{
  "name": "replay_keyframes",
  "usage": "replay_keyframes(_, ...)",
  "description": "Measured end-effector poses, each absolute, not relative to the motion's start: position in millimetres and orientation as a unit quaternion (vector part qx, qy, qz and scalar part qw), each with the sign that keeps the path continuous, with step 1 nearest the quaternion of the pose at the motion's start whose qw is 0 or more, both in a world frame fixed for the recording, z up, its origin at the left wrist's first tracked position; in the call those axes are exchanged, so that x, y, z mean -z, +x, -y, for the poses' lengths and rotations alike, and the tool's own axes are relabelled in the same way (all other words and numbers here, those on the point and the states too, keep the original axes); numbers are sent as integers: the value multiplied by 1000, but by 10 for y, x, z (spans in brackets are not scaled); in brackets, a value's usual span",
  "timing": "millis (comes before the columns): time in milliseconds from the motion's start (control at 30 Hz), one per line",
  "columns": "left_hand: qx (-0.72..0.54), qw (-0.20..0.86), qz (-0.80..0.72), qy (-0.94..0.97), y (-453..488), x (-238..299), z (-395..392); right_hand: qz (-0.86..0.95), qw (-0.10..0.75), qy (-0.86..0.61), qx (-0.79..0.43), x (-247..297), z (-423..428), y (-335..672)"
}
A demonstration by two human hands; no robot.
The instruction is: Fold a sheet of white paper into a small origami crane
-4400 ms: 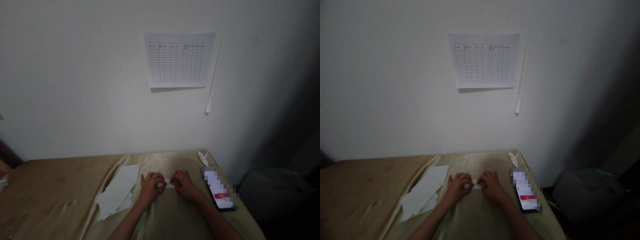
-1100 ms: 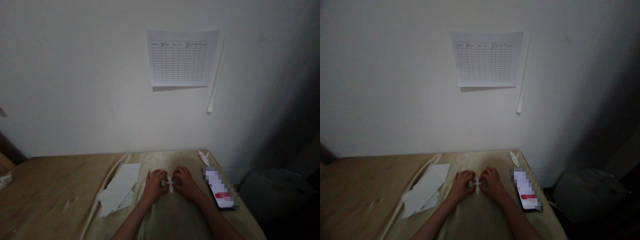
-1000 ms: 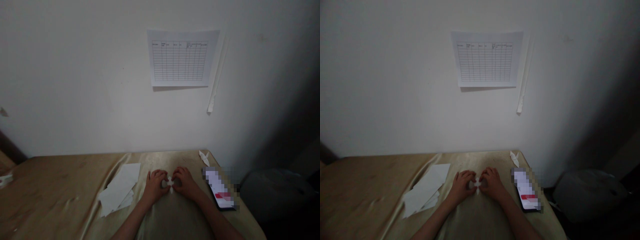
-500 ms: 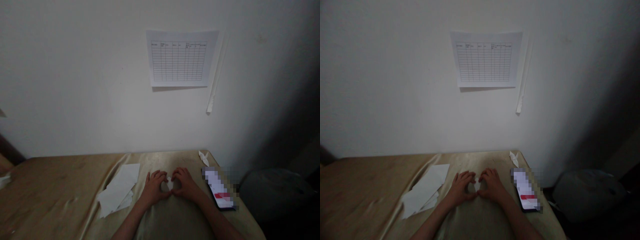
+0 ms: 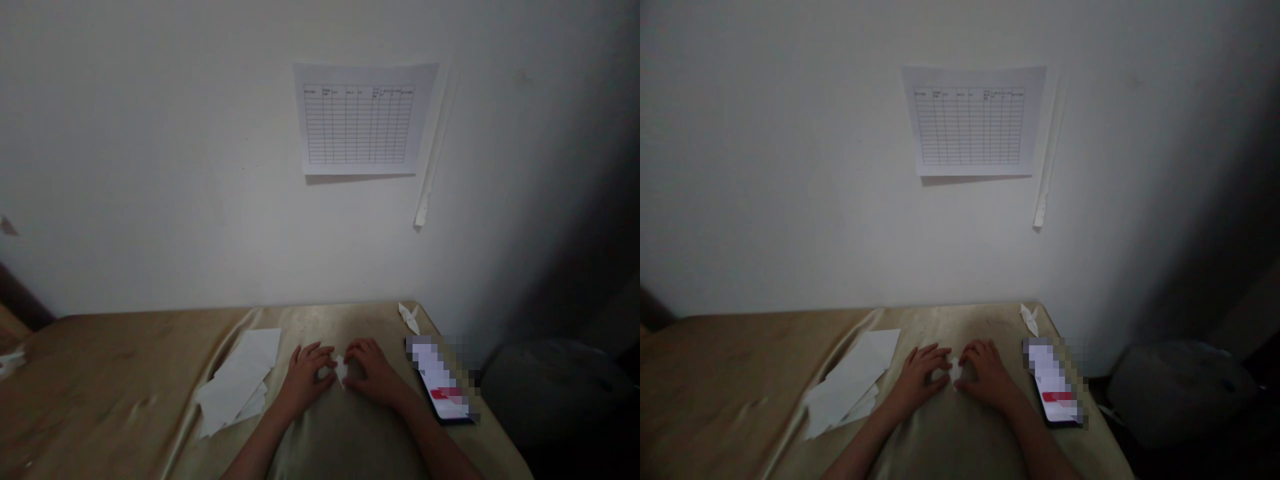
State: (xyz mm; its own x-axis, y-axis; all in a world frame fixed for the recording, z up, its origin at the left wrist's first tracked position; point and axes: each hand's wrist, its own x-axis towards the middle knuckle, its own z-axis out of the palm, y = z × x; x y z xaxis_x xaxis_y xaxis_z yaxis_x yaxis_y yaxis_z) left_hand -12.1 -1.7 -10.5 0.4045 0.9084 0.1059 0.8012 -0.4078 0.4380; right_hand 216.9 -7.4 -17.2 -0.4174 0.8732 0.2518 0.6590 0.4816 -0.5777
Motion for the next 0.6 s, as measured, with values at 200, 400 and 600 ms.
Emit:
replay_keyframes(200, -179, 139, -511, 829, -120, 138, 17, 802, 296, -485, -186, 207, 54, 2137)
replay_keyframes(400, -191, 127, -526, 819, -72, 194, 5, 796, 300, -489, -196, 228, 69, 2070)
replay_keyframes(600, -204, 132, -551, 798, -17, 185, -1, 785, 312, -500, -192, 267, 65, 2035)
